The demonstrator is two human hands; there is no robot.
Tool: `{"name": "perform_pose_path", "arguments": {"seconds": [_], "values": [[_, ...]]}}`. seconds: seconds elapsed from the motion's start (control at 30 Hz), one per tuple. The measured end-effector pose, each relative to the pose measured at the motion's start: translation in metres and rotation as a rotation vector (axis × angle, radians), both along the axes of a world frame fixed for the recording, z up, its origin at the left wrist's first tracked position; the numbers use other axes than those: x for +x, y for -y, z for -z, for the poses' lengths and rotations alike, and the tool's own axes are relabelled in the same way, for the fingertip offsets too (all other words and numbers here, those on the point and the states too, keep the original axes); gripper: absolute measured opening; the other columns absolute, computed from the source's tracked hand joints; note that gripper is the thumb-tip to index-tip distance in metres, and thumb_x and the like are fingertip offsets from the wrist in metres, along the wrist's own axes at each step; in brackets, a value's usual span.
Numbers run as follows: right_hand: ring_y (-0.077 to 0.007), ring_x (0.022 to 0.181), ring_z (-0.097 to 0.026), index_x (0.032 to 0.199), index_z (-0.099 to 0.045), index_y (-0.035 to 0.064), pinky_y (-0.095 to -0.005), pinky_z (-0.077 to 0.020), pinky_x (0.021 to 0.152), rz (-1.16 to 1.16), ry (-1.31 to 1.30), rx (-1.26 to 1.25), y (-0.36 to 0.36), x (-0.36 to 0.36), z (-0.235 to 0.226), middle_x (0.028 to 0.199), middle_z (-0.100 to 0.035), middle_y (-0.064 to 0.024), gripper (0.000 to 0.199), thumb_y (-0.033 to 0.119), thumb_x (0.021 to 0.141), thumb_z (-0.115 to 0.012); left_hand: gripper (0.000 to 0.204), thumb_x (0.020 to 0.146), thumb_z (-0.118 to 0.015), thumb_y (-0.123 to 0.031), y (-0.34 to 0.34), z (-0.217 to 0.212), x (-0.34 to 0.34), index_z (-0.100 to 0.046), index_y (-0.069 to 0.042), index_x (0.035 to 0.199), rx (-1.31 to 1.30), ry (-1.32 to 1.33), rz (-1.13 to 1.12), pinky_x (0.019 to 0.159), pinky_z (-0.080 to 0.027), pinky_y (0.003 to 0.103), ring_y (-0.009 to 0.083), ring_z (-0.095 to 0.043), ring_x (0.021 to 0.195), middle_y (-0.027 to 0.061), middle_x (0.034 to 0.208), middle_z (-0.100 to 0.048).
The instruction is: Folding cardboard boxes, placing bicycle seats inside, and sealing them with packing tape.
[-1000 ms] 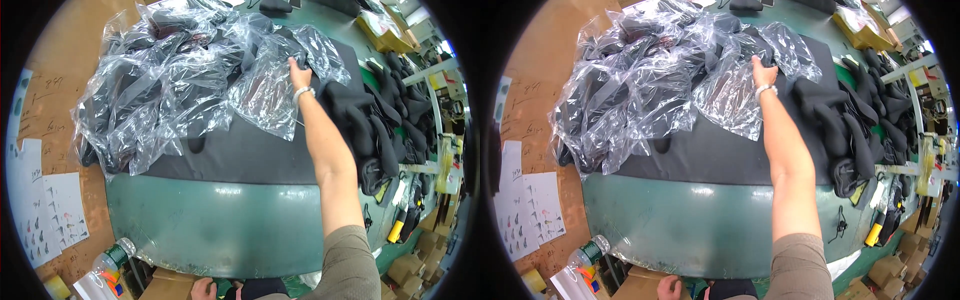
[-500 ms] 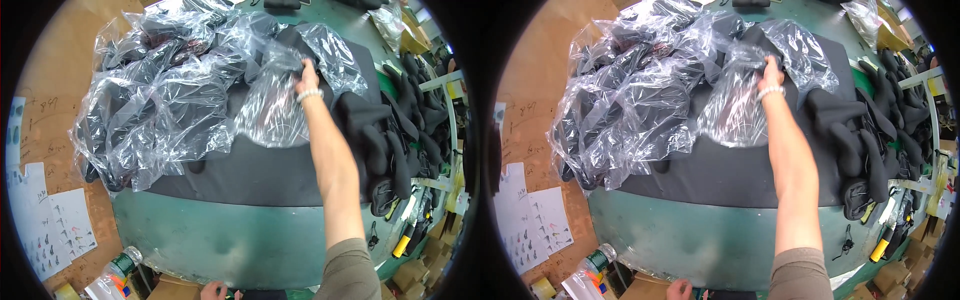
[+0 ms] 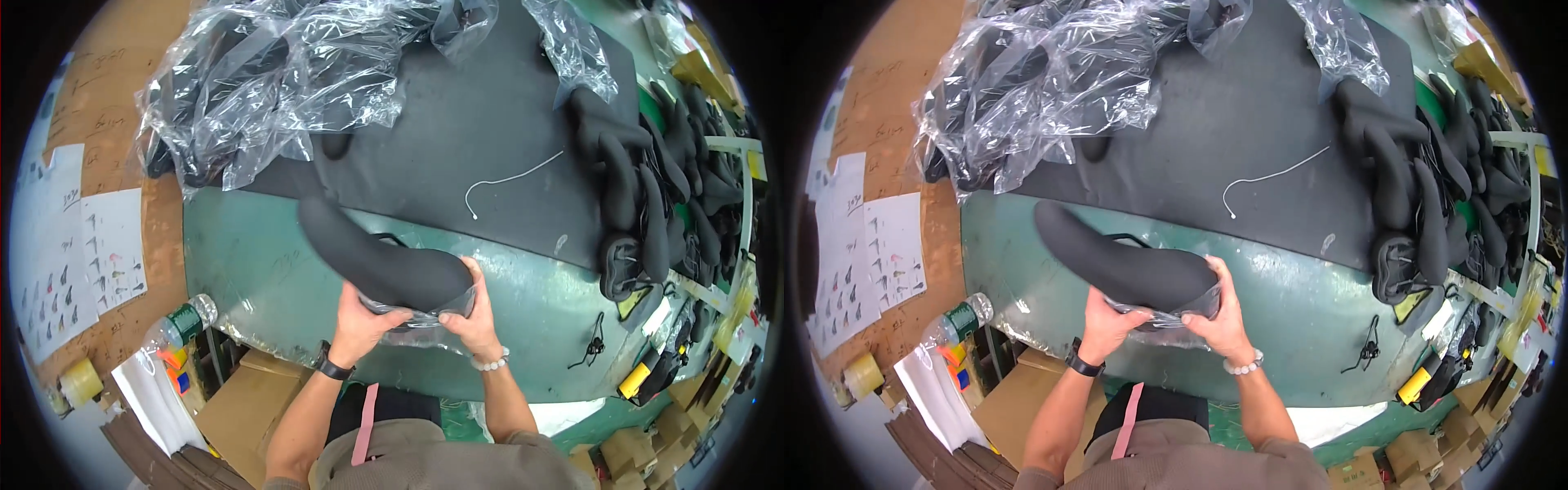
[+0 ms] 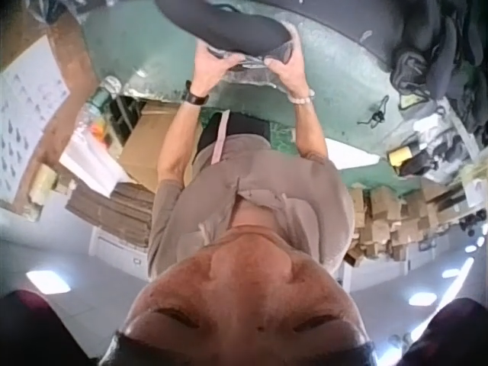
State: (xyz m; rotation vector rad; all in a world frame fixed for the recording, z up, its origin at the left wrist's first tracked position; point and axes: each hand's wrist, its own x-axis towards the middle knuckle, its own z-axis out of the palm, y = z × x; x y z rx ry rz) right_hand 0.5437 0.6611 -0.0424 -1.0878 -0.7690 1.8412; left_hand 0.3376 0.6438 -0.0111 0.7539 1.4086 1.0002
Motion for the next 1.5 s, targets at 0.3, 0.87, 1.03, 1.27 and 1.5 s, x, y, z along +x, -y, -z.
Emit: {"name": "perform_pose_path", "arguments": {"seconds": [0.3,0.87,1.03,1.27,1.5], "values": [[-0.0394,0.12,-0.054,0.108,-0.066,-0.0032,-0.0484,-0.0399,0.107,-0.087,0.597,0.968,0.023,-0.076,-0.14,0.122,-0.059,-0.019,0.021,0.003,0.088,-0.063,0.071,0.066,-0.09,-0.005,0.06,-0.128,-0.04,-0.051,0.0,0.125,0.515,-0.12,-0.343,0.09,-0.052,0.034,0.0171,-0.06,0.106,0.0099,0.118,-0.06],[-0.0098,0.061,-0.034,0.079,-0.037,0.0103,-0.0276,-0.0311,0.057,-0.689,-0.628,0.657,0.415,-0.365,-0.35,0.068,-0.037,0.0007,0.023,0.01,0.09,-0.057,0.064,0.073,-0.079,-0.04,0.481,-0.246,-0.224,-0.055,-0.001,0.117,1.166,-0.887,-1.005,0.092,-0.046,0.046,0.0392,-0.056,0.103,0.0155,0.111,-0.058],[-0.0114,0.059,-0.039,0.085,-0.044,0.012,-0.0272,-0.036,0.054,-1.042,-0.553,0.511,0.532,-0.449,-0.368,0.066,-0.042,0.0014,0.017,0.019,0.098,-0.053,0.071,0.072,-0.078,-0.044,0.622,-0.256,-0.3,-0.051,-0.004,0.124,0.858,-0.824,-0.766,0.098,-0.042,0.048,0.0345,-0.057,0.109,0.0139,0.114,-0.058],[-0.0193,0.098,-0.059,0.117,-0.055,-0.001,-0.0331,-0.0455,0.09,-1.013,0.18,0.955,0.558,-0.487,-0.292,0.103,-0.063,-0.0104,0.03,0.012,0.091,-0.063,0.038,0.065,-0.075,-0.018,0.706,-0.111,-0.373,-0.058,-0.012,0.098,0.517,-1.269,-0.26,0.084,-0.046,0.038,0.0244,-0.058,0.088,0.0045,0.087,-0.057],[-0.0329,0.097,-0.062,0.105,-0.062,-0.0022,-0.0385,-0.0478,0.089,-1.148,0.719,1.381,0.55,-0.499,-0.222,0.103,-0.064,-0.0166,0.023,0.003,0.083,-0.067,0.015,0.077,-0.063,-0.022,0.627,0.08,-0.374,-0.062,-0.02,0.092,0.413,-1.424,0.319,0.081,-0.044,0.036,0.0209,-0.062,0.09,-0.0005,0.086,-0.064]]}}
